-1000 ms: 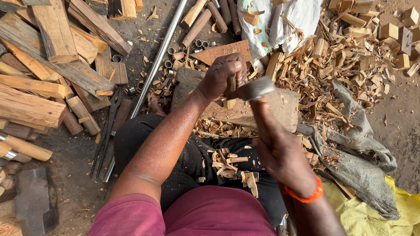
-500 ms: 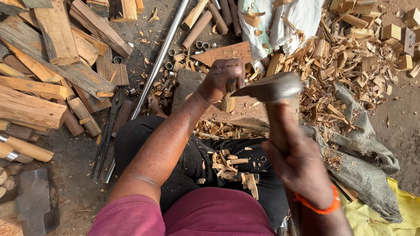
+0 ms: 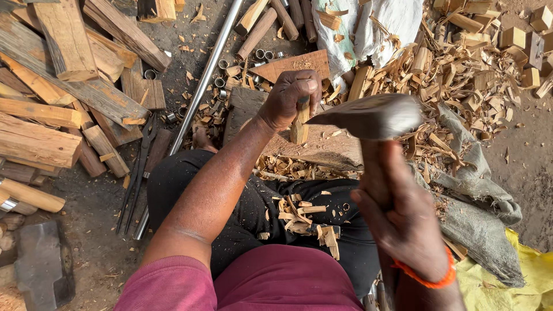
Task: The person sits cross-legged on the ground and uses a hammer and chisel to carve a small wooden piece. They repeatedly strike the chisel to shape the wood, occasionally rotating it to work different sides. The person also uses pliers to adjust a metal component on a larger wooden block.
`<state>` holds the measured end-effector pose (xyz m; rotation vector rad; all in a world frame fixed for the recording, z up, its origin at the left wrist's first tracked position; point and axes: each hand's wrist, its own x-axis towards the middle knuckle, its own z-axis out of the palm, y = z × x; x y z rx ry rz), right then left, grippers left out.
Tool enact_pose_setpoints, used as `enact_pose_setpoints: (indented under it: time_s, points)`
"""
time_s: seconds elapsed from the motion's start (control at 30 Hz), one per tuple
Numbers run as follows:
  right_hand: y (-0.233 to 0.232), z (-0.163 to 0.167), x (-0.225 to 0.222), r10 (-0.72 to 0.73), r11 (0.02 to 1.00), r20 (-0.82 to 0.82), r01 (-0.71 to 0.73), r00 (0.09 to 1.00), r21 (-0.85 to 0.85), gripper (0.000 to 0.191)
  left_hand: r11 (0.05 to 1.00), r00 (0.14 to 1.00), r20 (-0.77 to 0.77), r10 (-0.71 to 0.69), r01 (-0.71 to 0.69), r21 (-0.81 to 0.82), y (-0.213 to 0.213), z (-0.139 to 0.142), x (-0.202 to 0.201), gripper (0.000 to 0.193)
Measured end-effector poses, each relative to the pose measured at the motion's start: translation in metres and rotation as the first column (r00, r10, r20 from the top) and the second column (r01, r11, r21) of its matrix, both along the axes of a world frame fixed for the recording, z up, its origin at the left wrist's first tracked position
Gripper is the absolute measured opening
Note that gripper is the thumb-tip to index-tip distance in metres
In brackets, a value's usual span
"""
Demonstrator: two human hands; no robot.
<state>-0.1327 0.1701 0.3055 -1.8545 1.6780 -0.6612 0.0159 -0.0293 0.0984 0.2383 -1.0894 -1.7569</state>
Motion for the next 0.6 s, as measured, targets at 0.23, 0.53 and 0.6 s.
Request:
enact_pose_setpoints:
  time_s: [0.23, 0.53, 0.6]
  points:
    - [0.005, -0.054, -0.02, 0.074, 0.997, 0.03, -0.073, 0.997, -0.03, 0.092, 0.98, 0.986, 0.073, 0.149, -0.137, -0.141, 0.005, -0.007, -0.005, 0.044]
    - [0.017, -0.095, -0.042, 0.02, 1.0, 0.003, -0.02, 1.0, 0.004, 0.093, 0.989, 0.991, 0.069, 0.113, -0.106, -0.099, 0.009, -0.008, -0.012, 0.052]
    - [0.017, -0.104, -0.045, -0.091, 0.98, -0.042, 0.097, 0.995, 0.173, 0.094, 0.99, 0.991, 0.089, 0.099, -0.09, -0.108, 0.011, -0.006, -0.014, 0.058]
